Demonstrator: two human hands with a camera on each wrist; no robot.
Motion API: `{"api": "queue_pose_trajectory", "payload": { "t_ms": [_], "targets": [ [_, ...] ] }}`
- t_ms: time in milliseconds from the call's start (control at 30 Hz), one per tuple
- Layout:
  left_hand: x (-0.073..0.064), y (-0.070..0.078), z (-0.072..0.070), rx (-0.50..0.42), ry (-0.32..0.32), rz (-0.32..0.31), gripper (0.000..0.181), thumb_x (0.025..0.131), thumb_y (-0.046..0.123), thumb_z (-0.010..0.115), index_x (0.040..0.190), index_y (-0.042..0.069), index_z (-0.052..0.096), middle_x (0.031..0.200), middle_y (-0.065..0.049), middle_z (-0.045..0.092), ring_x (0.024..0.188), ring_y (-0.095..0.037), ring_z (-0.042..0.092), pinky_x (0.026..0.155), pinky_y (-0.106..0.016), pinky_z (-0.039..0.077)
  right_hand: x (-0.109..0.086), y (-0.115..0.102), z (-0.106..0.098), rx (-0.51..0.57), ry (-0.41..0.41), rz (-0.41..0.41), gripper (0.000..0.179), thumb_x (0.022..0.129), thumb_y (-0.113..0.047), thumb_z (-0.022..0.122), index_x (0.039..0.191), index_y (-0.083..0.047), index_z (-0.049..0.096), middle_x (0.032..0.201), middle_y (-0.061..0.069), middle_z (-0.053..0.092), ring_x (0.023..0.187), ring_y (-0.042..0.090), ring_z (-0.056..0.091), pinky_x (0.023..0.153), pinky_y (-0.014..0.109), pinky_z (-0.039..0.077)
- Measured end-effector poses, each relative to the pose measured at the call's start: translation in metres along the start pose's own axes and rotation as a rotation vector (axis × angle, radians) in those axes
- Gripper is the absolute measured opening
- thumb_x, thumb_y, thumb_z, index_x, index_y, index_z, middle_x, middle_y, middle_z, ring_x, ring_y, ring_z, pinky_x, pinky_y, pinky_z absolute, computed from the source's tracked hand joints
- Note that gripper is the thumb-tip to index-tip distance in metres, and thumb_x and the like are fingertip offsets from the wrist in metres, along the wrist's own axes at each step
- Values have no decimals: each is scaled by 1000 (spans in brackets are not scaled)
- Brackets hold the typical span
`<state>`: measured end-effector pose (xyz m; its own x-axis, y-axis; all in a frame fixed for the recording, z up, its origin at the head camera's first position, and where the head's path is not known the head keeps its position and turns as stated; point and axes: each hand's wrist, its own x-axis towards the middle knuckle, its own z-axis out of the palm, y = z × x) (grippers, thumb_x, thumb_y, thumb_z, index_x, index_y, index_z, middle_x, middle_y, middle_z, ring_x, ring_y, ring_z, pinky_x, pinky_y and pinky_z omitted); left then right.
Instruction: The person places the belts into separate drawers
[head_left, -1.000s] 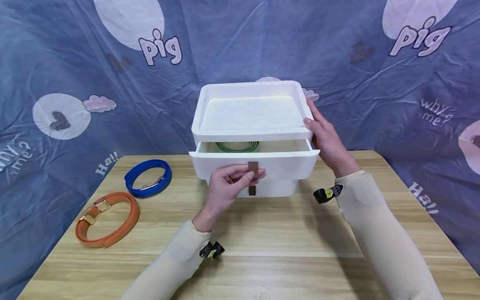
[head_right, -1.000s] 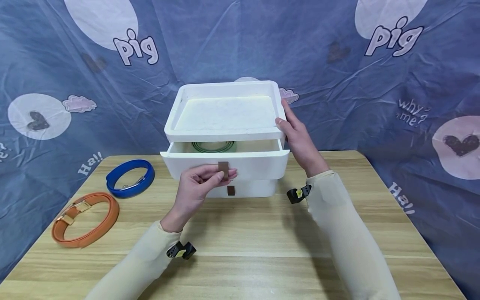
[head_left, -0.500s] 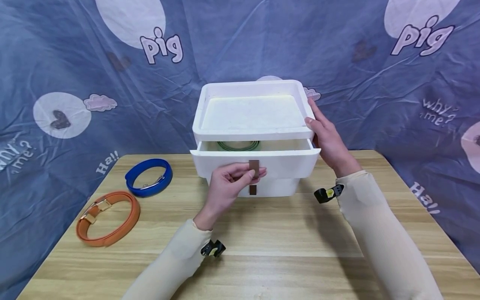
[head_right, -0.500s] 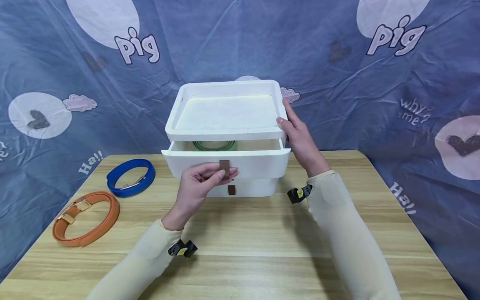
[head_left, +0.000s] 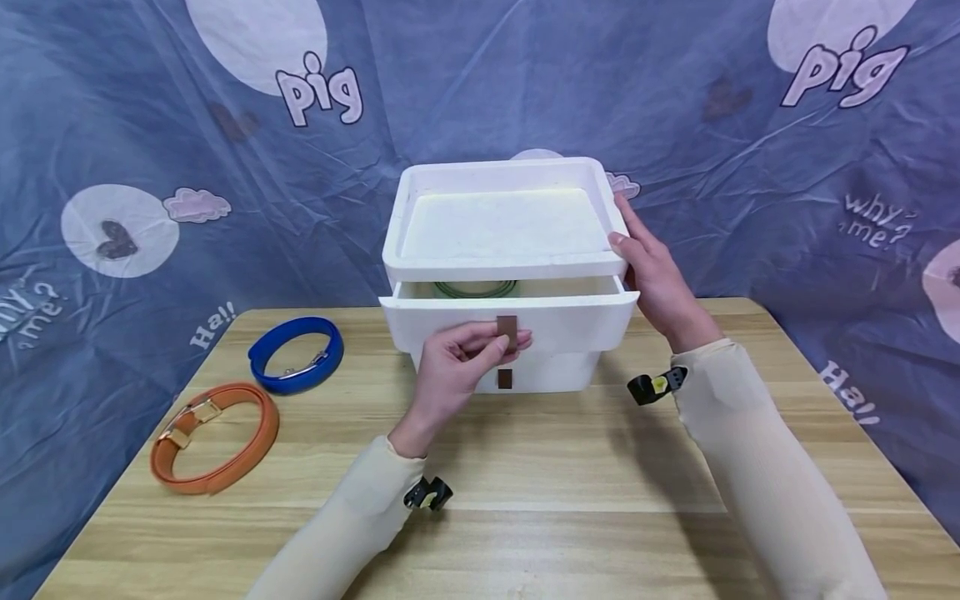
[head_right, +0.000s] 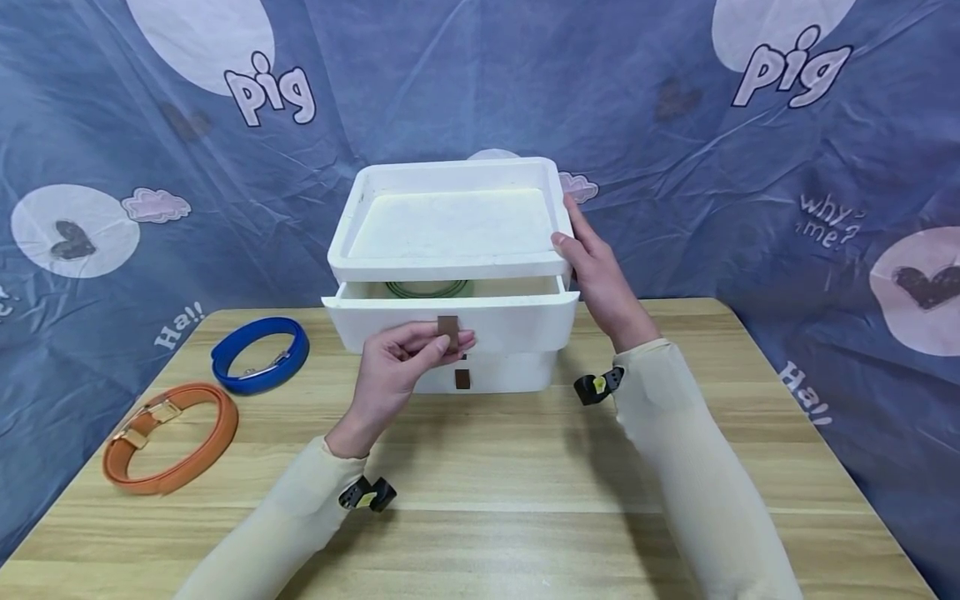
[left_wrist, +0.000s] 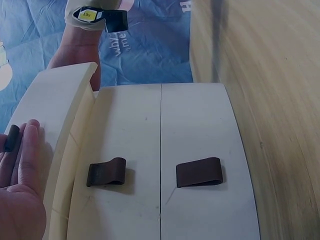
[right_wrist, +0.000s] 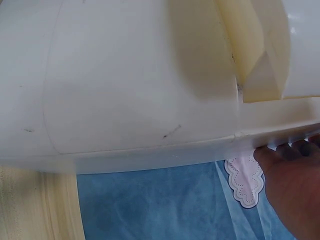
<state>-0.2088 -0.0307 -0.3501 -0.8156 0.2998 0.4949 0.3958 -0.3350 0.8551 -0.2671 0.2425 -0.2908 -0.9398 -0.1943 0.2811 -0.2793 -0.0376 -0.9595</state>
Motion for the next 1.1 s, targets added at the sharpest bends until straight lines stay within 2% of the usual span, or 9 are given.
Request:
{"api": "queue_pose_trajectory", "payload": {
  "t_ms": [467, 700, 1100],
  "targets": [
    [2, 0, 1, 4, 9, -11, 17, 94, -6, 62, 109, -13, 66, 105, -22, 70, 98, -35, 68, 84, -43, 59, -1, 0, 1, 3, 5, 8, 63, 105, -30, 45, 158, -30, 12, 162, 4, 17, 119, 22, 48, 87, 22, 52],
    [4, -2, 2, 6, 12, 14, 18, 94, -5, 62, 109, -14, 66, 104, -23, 70, 97, -36, 69, 83, -44, 60, 0, -1, 0, -4, -2, 6, 63, 106, -30, 44, 158, -31, 11, 163, 0, 14, 129, 28, 41, 89, 21, 50],
    [6, -7, 1, 11, 2, 49, 18, 94, -3, 62, 109, -13, 66, 104, -20, 71, 97, -35, 69, 83, -44, 60, 0, 1, 0, -17, 0, -6, 62, 106, -31, 44, 158, -31, 11, 162, -1, 15, 130, 27, 41, 90, 22, 50]
  ]
}}
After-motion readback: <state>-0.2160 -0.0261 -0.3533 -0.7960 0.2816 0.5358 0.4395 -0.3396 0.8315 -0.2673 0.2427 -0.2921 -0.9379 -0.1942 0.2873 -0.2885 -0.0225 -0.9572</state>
